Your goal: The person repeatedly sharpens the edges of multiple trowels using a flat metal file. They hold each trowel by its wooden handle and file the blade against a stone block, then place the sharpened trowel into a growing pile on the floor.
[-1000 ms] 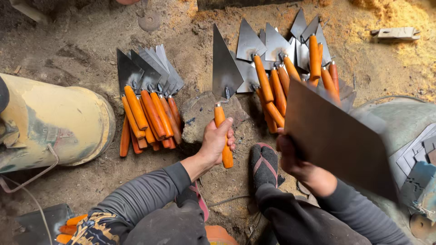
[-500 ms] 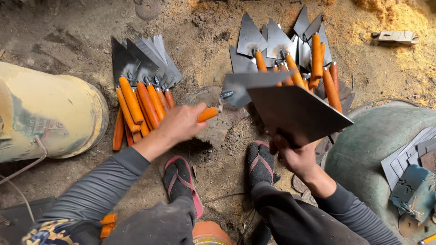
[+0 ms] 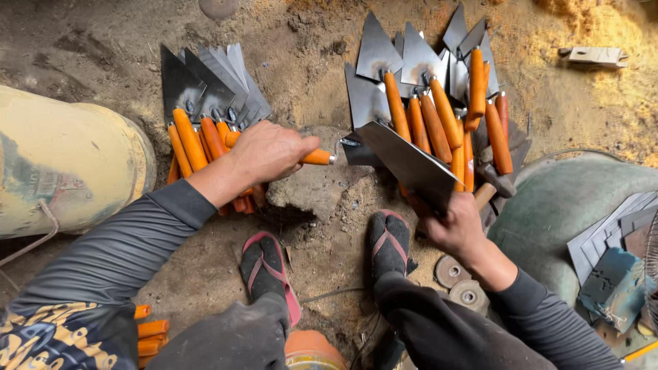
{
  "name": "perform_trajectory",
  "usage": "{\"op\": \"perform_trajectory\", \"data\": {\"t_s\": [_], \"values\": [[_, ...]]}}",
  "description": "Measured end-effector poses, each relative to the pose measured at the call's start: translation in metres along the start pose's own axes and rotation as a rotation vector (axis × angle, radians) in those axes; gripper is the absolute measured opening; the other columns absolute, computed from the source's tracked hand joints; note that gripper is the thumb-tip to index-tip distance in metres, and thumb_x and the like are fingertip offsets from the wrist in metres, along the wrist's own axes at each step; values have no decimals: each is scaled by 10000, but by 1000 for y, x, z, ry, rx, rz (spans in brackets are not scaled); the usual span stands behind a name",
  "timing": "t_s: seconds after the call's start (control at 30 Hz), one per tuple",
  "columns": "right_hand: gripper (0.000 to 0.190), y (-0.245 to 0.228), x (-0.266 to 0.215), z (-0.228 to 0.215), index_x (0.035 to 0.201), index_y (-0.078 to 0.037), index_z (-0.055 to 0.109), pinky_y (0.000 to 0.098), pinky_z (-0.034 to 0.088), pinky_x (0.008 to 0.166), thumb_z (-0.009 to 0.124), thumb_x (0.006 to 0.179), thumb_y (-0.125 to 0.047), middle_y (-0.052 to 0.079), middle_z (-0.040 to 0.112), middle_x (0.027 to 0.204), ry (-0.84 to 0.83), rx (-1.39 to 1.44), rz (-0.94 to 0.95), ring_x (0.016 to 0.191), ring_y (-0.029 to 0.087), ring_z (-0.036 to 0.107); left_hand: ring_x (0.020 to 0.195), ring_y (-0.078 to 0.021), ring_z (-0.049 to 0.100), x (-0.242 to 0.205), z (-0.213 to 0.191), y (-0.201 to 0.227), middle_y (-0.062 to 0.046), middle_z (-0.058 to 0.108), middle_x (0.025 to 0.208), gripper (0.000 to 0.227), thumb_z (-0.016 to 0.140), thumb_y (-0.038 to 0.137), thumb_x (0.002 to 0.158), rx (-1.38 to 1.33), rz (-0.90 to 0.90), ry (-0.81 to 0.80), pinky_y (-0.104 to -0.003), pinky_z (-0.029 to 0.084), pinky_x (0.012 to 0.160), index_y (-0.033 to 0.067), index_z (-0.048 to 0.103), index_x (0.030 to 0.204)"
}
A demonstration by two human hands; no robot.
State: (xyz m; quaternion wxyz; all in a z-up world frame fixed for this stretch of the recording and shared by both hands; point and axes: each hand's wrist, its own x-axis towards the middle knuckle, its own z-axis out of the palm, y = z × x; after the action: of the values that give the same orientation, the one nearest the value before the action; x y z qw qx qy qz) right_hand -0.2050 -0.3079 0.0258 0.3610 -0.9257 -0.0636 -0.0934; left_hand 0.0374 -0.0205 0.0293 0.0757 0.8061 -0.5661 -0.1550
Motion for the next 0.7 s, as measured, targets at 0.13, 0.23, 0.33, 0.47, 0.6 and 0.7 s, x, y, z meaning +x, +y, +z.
{"op": "perform_trajectory", "data": {"t_s": [0.13,0.23,0.33,0.47,0.6,0.7], "values": [[248,-1,1,-4,1120,-47,709,417,523,594,681,876,-85,135,657,709,-52,-51,-22,613,327,664,691,-324,710,10,-6,0,-87,690,702,158,676,237,833,49,53,26,-495,537,559,149,600,941],[132,-1,7,0,1029,-101,750,423,524,590,755,901,-129,157,675,698,-148,-190,178,606,333,671,698,-306,716,11,-8,-3,-75,690,710,89,643,213,877,90,110,91,-477,534,543,147,590,906],[188,-5,1,1,1065,-88,716,387,537,610,698,880,-61,137,673,743,26,35,43,615,286,679,682,-299,717,12,0,1,-74,686,689,78,626,214,898,118,123,49,-464,534,523,150,584,884],[220,-5,7,2,1115,-90,739,417,525,601,746,897,-111,173,657,680,-145,-153,224,593,340,667,648,-290,715,16,-2,-4,-82,671,652,71,623,198,889,139,115,133,-455,533,490,144,579,875],[98,-12,0,4,1053,-102,698,388,537,685,658,964,-104,126,690,813,70,46,95,699,318,673,644,-298,708,7,10,-3,-81,662,647,66,624,199,878,107,146,196,-462,524,492,153,577,872],[106,-11,0,8,1060,-123,670,381,535,648,653,970,-177,134,700,796,124,156,73,657,294,685,669,-298,716,4,18,1,-97,674,699,59,619,167,901,123,100,179,-454,535,512,137,571,921]]}}
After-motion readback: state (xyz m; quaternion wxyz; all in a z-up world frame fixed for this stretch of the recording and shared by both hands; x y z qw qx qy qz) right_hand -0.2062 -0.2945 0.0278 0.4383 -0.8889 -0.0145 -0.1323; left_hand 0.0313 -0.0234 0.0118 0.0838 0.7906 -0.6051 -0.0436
